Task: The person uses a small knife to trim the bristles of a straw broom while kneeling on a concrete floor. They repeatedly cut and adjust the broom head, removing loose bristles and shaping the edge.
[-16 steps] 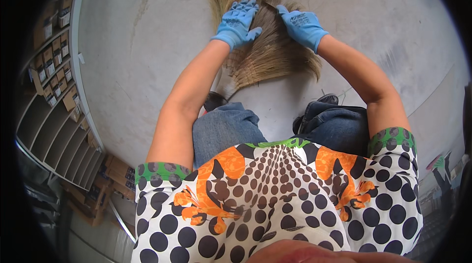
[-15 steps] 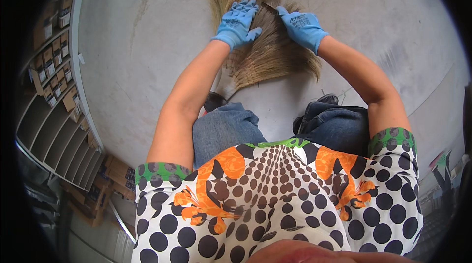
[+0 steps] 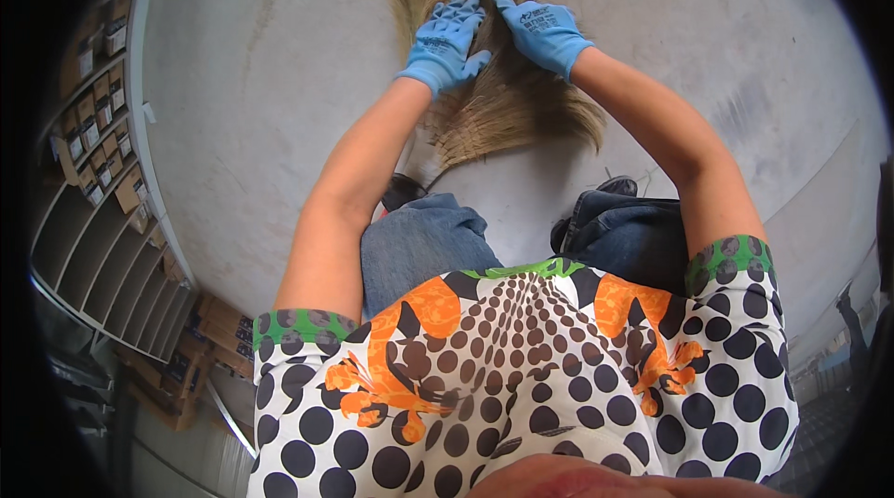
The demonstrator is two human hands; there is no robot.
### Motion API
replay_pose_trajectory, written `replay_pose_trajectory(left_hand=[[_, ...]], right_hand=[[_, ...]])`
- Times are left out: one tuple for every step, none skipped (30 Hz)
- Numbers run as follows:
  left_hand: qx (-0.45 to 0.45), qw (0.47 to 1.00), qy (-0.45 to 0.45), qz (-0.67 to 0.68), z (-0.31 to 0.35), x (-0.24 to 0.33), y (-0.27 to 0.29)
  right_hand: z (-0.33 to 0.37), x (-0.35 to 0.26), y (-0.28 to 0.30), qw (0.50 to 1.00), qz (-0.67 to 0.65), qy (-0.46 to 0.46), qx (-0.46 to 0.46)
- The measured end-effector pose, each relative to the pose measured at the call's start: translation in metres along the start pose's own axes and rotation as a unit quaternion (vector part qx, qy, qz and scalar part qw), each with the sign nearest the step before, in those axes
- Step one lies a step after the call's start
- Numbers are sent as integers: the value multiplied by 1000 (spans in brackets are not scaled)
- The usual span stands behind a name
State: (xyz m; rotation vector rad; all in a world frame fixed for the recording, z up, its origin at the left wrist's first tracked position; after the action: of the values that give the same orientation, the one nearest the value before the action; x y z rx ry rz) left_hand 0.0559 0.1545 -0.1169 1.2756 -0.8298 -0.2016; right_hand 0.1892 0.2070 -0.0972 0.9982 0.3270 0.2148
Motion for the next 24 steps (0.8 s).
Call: replay_pose_trajectory(left_hand=[[-4, 1000, 1, -1, 0, -2, 2], [-8, 1000, 1, -2, 0, -2, 3], [-9, 1000, 0, -1, 0, -3, 3], [-11, 1000, 0, 0, 0, -3, 3], [-13, 1000, 0, 1, 1, -3, 2], [-15, 1000, 1, 1, 2, -4, 1], [-16, 1000, 2, 3, 2, -4, 0], [-17, 1000, 3, 4, 2, -4, -1], [-33, 999, 7, 4, 1, -5, -4], [-48, 999, 13, 5, 2, -6, -7], [-63, 998, 19, 6, 2, -7, -9], [-65, 998, 20, 1, 3, -8, -10], [-67, 998, 21, -3, 2, -8, -10], [-70, 997, 21, -7, 1, -8, -11], [-76, 997, 22, -7, 1, -8, -12], [-82, 996, 24, -6, 0, -7, -13], [-89, 996, 26, -6, 0, -6, -13], [-66, 998, 20, -2, 0, -3, -10], [-43, 999, 15, 1, 1, -1, -9], [-19, 1000, 10, 4, 1, -1, -7], [-18, 1000, 13, 5, 2, -3, -8], [-17, 1000, 15, 7, 2, -3, -7], [-16, 1000, 17, 10, 1, -3, -7], [-21, 1000, 17, 7, 0, -4, -7]], right_hand=[[0, -2, -2, 1000, 10, -1, -7], [1, -3, -3, 1000, 21, -3, -13], [4, -3, -3, 1000, 20, 5, -15], [7, -1, -3, 1000, 18, 13, -16], [11, 1, -4, 1000, 17, 20, -17], [15, 3, -7, 999, 24, 19, -29], [19, 5, -10, 998, 32, 18, -42], [22, 9, -12, 997, 41, 16, -56], [25, 15, -17, 998, 34, 18, -45], [29, 19, -19, 998, 33, 18, -44], [33, 24, -21, 998, 32, 18, -43], [36, 27, -24, 998, 32, 18, -42], [37, 29, -23, 998, 36, 16, -45], [37, 29, -22, 998, 37, 10, -48], [38, 30, -22, 998, 39, 5, -51], [40, 31, -21, 998, 40, -1, -55], [42, 32, -20, 998, 37, 0, -58], [44, 32, -18, 998, 34, 0, -61], [44, 33, -16, 997, 32, 0, -64], [44, 33, -12, 998, 26, -1, -54], [43, 33, -8, 999, 19, -2, -44], [43, 33, -5, 999, 13, -3, -36], [42, 33, 3, 1000, -8, -1, -6], [40, 33, 11, 999, -30, 1, 25]])
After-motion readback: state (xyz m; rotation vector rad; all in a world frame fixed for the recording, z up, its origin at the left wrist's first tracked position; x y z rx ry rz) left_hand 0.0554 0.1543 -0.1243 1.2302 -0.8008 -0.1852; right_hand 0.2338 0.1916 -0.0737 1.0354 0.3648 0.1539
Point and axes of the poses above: each hand's wrist, its own z-axis away from the middle knuckle, its own y-axis out of the back of the hand, x = y × z, the point moved 8 cm from there along -z, towards the middle knuckle, and after that the axes turned 14 degrees about -y, right-handed, at the moved point
